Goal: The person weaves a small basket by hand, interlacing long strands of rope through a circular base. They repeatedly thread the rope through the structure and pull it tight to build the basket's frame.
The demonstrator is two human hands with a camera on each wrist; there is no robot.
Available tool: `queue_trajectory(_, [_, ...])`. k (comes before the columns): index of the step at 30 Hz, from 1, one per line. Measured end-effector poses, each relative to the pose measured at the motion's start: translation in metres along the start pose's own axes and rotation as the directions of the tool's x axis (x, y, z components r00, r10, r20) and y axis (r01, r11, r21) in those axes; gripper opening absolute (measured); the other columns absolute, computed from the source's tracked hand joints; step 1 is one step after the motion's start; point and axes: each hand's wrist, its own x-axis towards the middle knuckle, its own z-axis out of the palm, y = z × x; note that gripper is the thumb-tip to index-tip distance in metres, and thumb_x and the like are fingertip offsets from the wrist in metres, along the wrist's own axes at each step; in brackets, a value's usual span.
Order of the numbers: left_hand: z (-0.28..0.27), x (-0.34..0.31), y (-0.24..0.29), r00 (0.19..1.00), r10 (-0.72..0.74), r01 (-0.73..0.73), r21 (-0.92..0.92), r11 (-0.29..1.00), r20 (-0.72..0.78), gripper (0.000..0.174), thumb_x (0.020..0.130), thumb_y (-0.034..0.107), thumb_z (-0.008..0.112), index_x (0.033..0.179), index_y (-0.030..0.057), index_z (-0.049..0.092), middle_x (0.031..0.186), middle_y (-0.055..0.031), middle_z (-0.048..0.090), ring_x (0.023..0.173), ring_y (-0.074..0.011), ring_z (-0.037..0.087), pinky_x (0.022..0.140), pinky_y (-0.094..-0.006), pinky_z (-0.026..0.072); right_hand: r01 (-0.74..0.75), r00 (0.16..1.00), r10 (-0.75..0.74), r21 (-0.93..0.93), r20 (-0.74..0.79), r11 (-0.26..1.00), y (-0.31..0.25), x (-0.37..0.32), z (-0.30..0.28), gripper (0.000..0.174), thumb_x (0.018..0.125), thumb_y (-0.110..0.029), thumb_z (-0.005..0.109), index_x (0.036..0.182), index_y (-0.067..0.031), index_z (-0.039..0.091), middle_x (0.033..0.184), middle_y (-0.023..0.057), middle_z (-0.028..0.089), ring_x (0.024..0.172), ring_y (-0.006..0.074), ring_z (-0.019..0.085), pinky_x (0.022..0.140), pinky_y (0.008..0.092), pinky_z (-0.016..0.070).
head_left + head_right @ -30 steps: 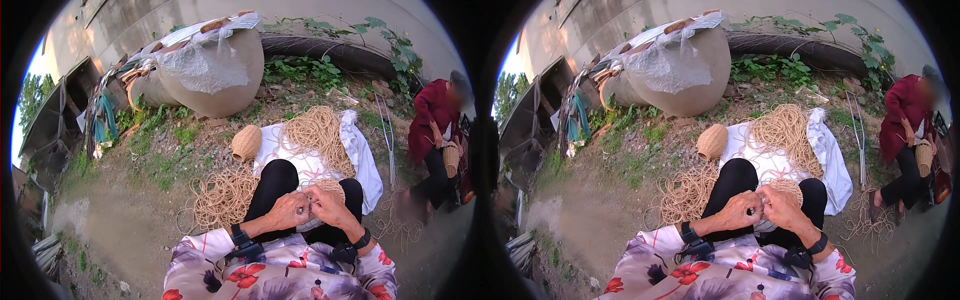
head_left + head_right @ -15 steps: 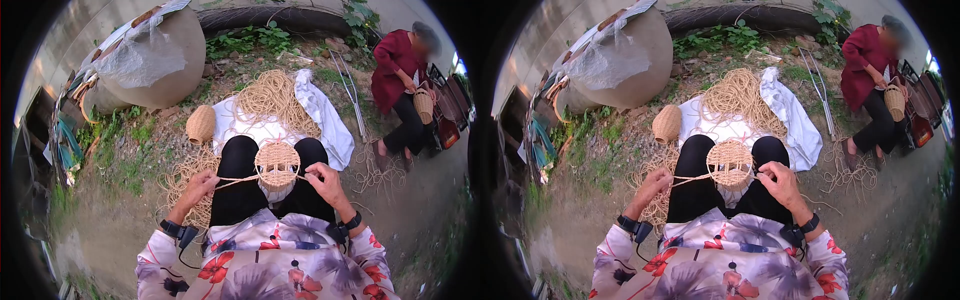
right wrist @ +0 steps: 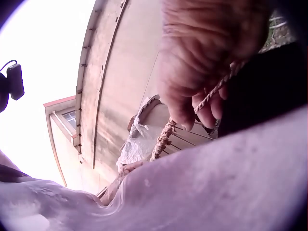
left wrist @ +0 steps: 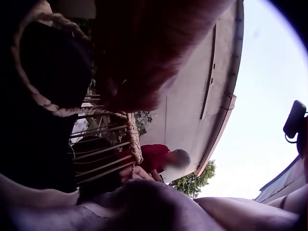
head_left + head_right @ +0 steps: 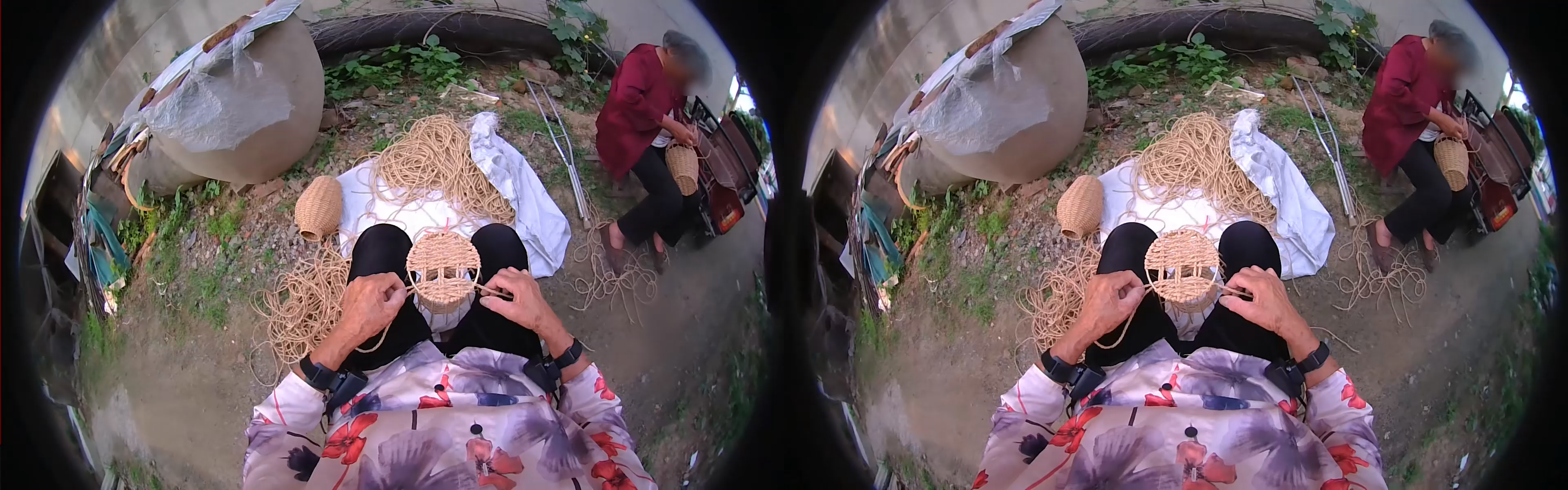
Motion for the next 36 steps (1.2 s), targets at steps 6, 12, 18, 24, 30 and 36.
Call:
queue_trajectory(6, [-0.029, -0.018, -0.1, 0.935, -0.222, 0.326, 0.42, 0.847, -0.278, 0.013, 0.076, 0.021, 0.065, 0.08, 0.0092, 0.071, 0.072, -0.0137, 0.068, 0.066, -0.037, 0.067, 0.062, -0.045, 0.0531, -0.054, 0.996, 0.049, 0.065, 0.079, 0.996, 0.007, 0.008, -0.007, 0.029, 0.076, -0.033, 0.076, 0.083, -0.0062, 0.068, 0.077, 0.0037, 0.063, 0.073, 0.0209, 0.06, 0.068, 0.0336, 0.045])
queue_trajectory(12, [-0.042, -0.022, -0.081, 0.977, 0.017, 0.081, 0.436, 0.896, -0.215, 0.025, 0.077, 0.011, 0.069, 0.102, 0.0095, 0.071, 0.114, -0.0121, 0.068, 0.097, -0.0326, 0.068, 0.081, -0.0442, 0.0552, 0.006, 0.997, -0.007, 0.015, 0.072, 1.0, 0.007, 0.009, -0.002, 0.029, 0.076, -0.03, 0.077, 0.087, -0.0046, 0.07, 0.075, 0.0068, 0.06, 0.07, 0.0188, 0.057, 0.061, 0.0327, 0.0445])
queue_trajectory(18, [0.003, -0.006, -0.009, 0.977, 0.205, -0.207, -0.025, 0.978, -0.06, 0.016, 0.083, 0.01, 0.068, 0.097, 0.0031, 0.071, 0.09, -0.012, 0.071, 0.066, -0.0244, 0.064, 0.061, -0.0353, 0.0504, 0.044, 0.997, -0.046, 0.035, 0.064, 0.998, 0.012, 0.011, -0.002, 0.027, 0.077, -0.029, 0.076, 0.089, -0.0053, 0.07, 0.077, 0.0063, 0.06, 0.069, 0.0185, 0.056, 0.062, 0.0325, 0.0443])
queue_trajectory(24, [-0.008, -0.013, -0.077, 0.939, -0.041, 0.107, 0.178, 0.978, -0.342, 0.009, 0.074, 0.013, 0.067, 0.072, 0.0044, 0.066, 0.065, -0.0138, 0.065, 0.058, -0.0317, 0.065, 0.057, -0.0404, 0.0513, -0.171, 0.975, 0.14, 0.179, 0.172, 0.969, 0.008, 0.01, -0.008, 0.026, 0.079, -0.028, 0.076, 0.09, -0.0052, 0.07, 0.078, 0.0054, 0.061, 0.07, 0.0171, 0.056, 0.062, 0.0311, 0.0447])
queue_trajectory(30, [-0.09, -0.076, -0.218, 0.78, -0.43, 0.625, 0.529, 0.574, -0.455, 0.017, 0.073, 0.021, 0.074, 0.084, 0.0082, 0.074, 0.075, -0.0176, 0.071, 0.069, -0.0346, 0.07, 0.066, -0.0428, 0.0554, -0.106, 0.986, 0.075, 0.214, 0.147, 0.971, 0.009, 0.007, -0.01, 0.026, 0.079, -0.027, 0.077, 0.09, -0.0048, 0.071, 0.08, 0.0056, 0.062, 0.069, 0.0149, 0.056, 0.061, 0.0301, 0.0443])
queue_trajectory(36, [-0.023, -0.009, -0.038, 0.992, 0.041, -0.041, -0.001, 0.999, -0.123, 0.018, 0.084, 0.009, 0.067, 0.1, 0.005, 0.073, 0.094, -0.0153, 0.071, 0.073, -0.0316, 0.068, 0.069, -0.0364, 0.0547, -0.007, 0.994, -0.005, 0.107, 0.109, 0.994, 0.016, 0.011, 0.0, 0.025, 0.079, -0.026, 0.077, 0.09, -0.0041, 0.07, 0.081, 0.0054, 0.062, 0.069, 0.0149, 0.056, 0.06, 0.0301, 0.0438])
